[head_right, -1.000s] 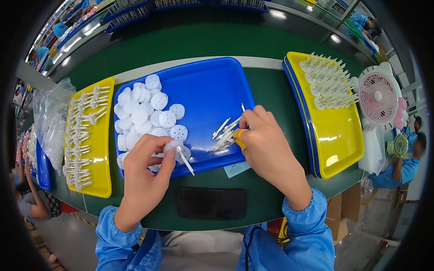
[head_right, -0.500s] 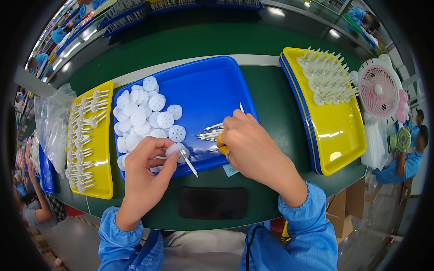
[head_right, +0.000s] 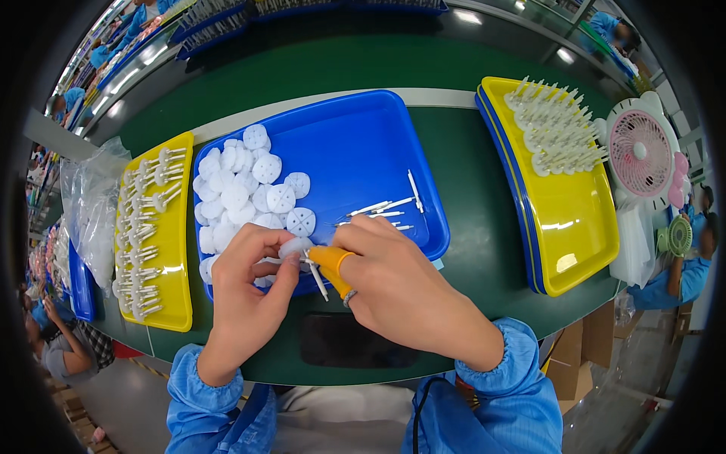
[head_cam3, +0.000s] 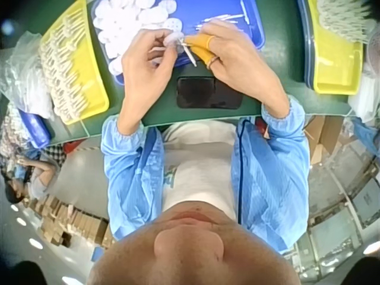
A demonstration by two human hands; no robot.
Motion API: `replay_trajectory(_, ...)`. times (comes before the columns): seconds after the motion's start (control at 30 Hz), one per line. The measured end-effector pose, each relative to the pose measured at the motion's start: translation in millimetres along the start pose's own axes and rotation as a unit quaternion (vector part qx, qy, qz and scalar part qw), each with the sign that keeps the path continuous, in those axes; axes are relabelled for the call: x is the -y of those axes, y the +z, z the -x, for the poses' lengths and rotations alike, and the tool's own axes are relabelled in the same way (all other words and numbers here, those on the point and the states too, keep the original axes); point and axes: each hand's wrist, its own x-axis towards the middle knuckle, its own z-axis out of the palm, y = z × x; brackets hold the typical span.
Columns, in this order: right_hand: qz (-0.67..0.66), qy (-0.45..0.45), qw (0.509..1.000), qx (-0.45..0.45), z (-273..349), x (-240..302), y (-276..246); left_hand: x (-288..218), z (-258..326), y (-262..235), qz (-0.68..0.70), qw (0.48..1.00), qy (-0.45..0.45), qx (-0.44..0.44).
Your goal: The person inserts white plastic rods into the holes of white circular plastic caps. They pick up a cap from a blue tray, insert a rod, and place the assembled unit into a yellow tray. The person repeats this process continuously, moving items from the blue tray to the yellow tray.
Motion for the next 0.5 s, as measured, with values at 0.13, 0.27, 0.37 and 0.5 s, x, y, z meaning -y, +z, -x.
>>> replay_trajectory(0.13, 0.032, 0.018, 0.999, -0.023, -0.7, -2.4, -0.7, 2.1, 0.8, 0.1, -0.013, 1.0, 0.006, -0.009)
replay_trajectory(0.27, 0.036, 0.022, 0.999, -0.021, -3.0, -2.5, -0.5, 2.7, 2.2, 0.3, -0.032, 0.999, -0.027, -0.009)
replay_trajectory(0.37, 0.032, 0.011, 0.999, -0.023, -3.5, -2.2, 6.3, 0.7, 3.3, 0.7, -0.042, 0.999, -0.025, -0.006)
replay_trajectory(0.5, 0.016, 0.023, 0.999, -0.037, -3.9, 3.5, 15.8, 0.8, 1.5, 4.3, -0.043, 0.999, 0.011, -0.022)
